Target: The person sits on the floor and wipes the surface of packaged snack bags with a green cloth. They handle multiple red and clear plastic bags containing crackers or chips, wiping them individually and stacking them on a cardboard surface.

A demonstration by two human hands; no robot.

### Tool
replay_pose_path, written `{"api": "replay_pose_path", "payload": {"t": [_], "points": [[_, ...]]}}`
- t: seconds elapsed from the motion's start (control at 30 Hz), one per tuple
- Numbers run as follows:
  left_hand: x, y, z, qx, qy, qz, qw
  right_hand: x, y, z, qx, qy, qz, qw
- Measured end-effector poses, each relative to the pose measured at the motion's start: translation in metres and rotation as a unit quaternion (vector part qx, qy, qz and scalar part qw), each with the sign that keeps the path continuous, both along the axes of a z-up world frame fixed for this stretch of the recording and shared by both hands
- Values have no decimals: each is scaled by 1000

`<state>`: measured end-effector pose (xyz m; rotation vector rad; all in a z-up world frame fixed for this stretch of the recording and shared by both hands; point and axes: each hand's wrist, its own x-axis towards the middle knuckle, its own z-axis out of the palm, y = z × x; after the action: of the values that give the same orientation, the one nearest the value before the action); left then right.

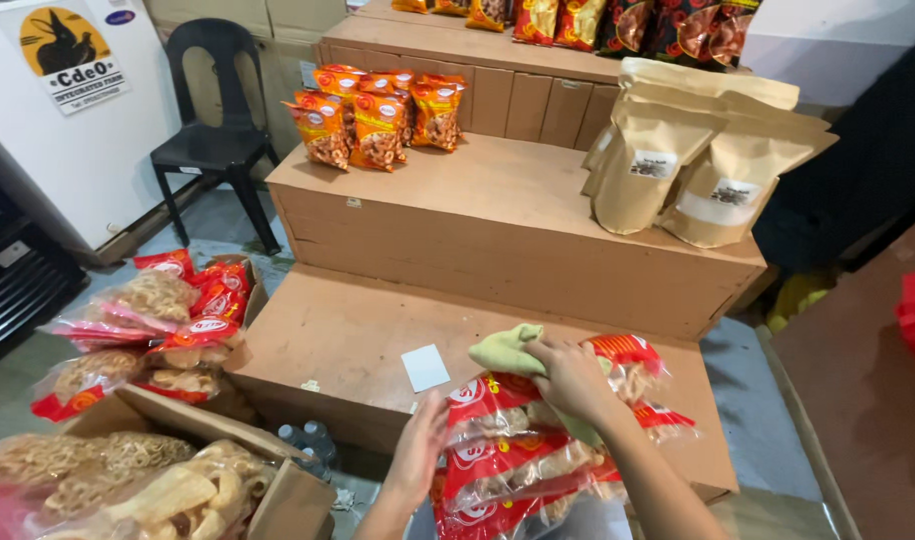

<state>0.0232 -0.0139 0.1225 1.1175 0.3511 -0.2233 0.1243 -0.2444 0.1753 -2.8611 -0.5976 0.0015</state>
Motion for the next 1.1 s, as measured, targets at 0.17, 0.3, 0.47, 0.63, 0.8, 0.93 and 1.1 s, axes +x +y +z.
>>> {"api": "replay_pose_path", "payload": {"t": [0.17, 0.3, 0.47, 0.63, 0.8, 0.93, 1.1], "points": [[19, -17, 13, -32, 81, -25, 996, -24, -3, -1, -42, -33, -28, 998], [30, -23, 23, -54, 141, 16, 988, -24, -18, -26, -58, -109, -36, 992], [36, -12, -33, -178, 162, 13, 970, -39, -14, -13, -24, -116, -36, 992], [30, -18, -43, -208, 85, 32, 974, -46, 24, -23, 16, -151, -1, 988], [19, -27, -48, -160, -19, 39, 986, -54, 65, -29, 24, -185, 130, 974], [3, -25, -42, -115, -43, 38, 992, -23, 41, -3, -51, -9, 8, 999], [-18, -28, 7, -98, 43, 1, 994, -30, -32, 36, 68, 23, -182, 981]]}}
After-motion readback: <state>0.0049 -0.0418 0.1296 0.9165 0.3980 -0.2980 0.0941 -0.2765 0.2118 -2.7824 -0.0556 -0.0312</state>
